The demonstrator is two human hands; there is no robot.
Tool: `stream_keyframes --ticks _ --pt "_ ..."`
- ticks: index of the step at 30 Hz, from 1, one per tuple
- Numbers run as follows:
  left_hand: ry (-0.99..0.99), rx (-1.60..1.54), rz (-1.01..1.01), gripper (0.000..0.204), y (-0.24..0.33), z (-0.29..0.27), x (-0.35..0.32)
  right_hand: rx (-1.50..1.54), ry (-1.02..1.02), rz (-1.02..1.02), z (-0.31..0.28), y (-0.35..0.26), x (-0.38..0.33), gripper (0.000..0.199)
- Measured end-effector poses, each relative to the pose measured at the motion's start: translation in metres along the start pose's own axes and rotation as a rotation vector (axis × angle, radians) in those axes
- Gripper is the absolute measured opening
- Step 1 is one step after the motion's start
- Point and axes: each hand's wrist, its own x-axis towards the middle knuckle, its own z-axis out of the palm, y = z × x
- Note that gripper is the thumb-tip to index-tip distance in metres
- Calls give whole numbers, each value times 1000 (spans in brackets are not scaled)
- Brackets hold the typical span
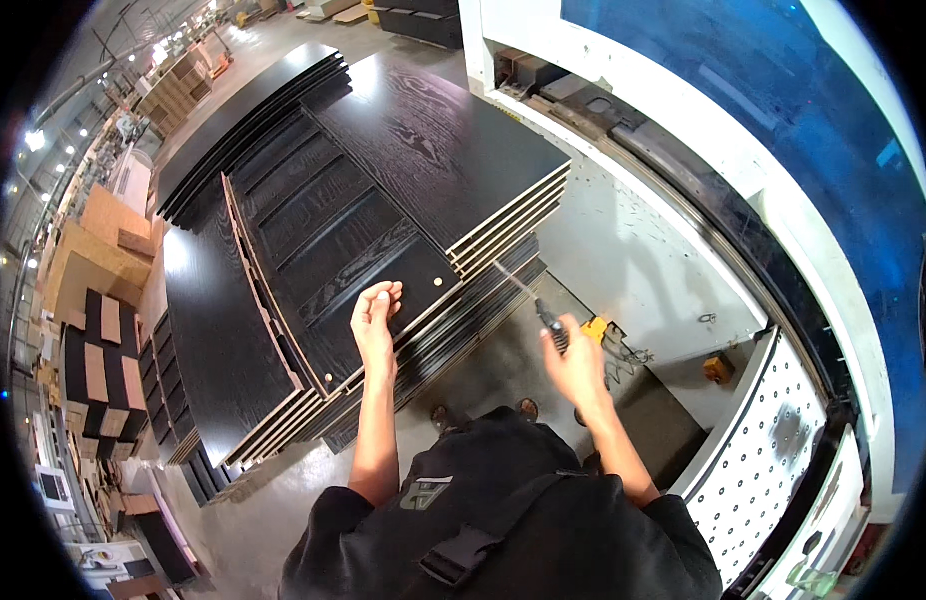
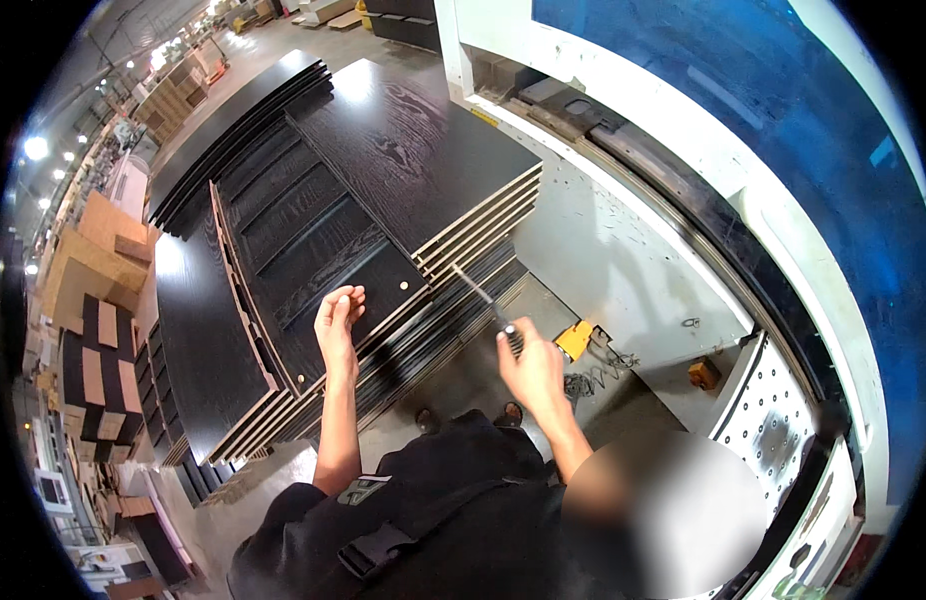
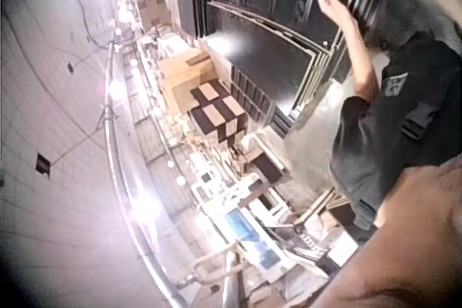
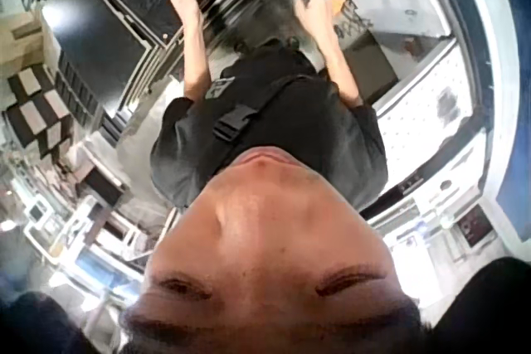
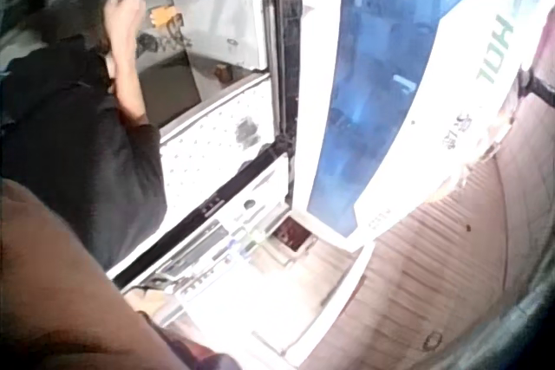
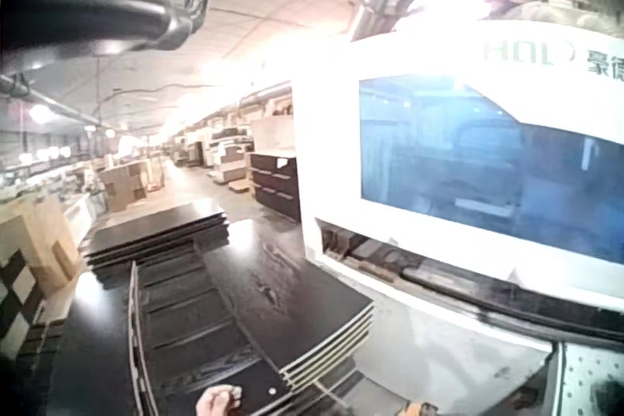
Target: The person positions wooden panels onto an industrial woodworking machine, uses a compressed air nozzle to clean the surfaces, and stacks the panels onto a pallet.
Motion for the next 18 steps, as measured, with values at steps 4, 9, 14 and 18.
stream_keyframes --ticks 4,9,14,18 --pt "-56 46 -23 20 -6 11 -4 7 -80 -84 -11 12 4 23" --pt "-106 163 54 16 -15 20 -18 163 -112 -124 -12 14 1 25" --pt "44 173 -61 35 -15 13 -29 85 -774 -429 -16 46 -5 52" --pt "-141 -93 -157 44 -25 9 -38 24 -766 -298 -27 47 -10 55"
